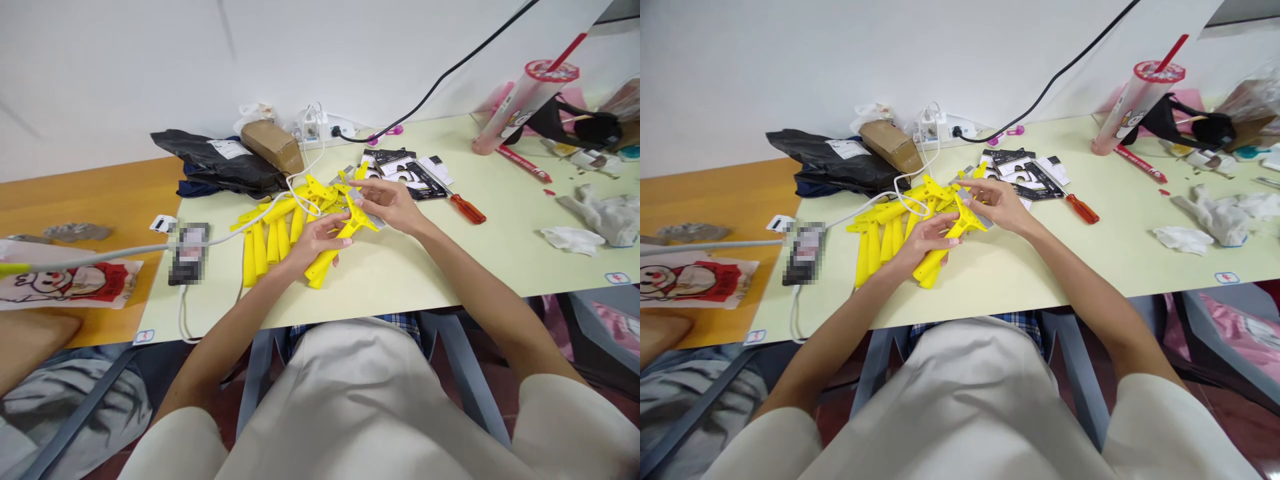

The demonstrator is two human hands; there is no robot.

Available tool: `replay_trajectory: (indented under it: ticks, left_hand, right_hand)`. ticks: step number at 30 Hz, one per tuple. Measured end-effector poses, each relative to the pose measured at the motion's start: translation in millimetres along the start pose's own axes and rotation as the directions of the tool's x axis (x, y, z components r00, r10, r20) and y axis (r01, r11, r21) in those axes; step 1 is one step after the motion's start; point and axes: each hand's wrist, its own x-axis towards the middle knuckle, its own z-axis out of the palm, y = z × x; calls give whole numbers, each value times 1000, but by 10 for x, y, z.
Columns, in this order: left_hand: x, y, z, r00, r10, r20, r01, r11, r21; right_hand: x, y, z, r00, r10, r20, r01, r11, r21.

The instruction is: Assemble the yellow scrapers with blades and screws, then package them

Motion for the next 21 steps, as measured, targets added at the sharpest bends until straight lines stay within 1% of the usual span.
replay_trajectory:
  ticks: [3, 8, 11, 13, 15, 18, 21]
  left_hand:
    - [-4, 30, -4, 1000, -2, 20, 2, 1000, -4]
    - [-22, 86, 38, 998, -17, 65, 16, 1000, 16]
    - [-24, 86, 81, 998, -29, 50, 26, 998, 53]
    - [-24, 80, 102, 999, -41, 33, 38, 997, 73]
    - [-29, 78, 115, 999, -51, 13, 50, 995, 82]
    - [-42, 85, 121, 999, -46, -15, 47, 997, 68]
    - [-46, 95, 120, 998, -33, -55, 36, 998, 44]
  right_hand:
    - [9, 15, -9, 999, 40, -18, -39, 999, 30]
    - [-15, -43, 68, 996, 81, 22, -82, 994, 78]
    - [-49, -89, 173, 991, 128, 48, -132, 988, 85]
    - [-67, -111, 239, 988, 137, 69, -143, 986, 81]
    - [-80, -124, 283, 985, 138, 99, -149, 982, 115]
    - [-91, -124, 300, 975, 155, 160, -181, 969, 169]
    - [-97, -101, 277, 961, 201, 189, -240, 946, 217]
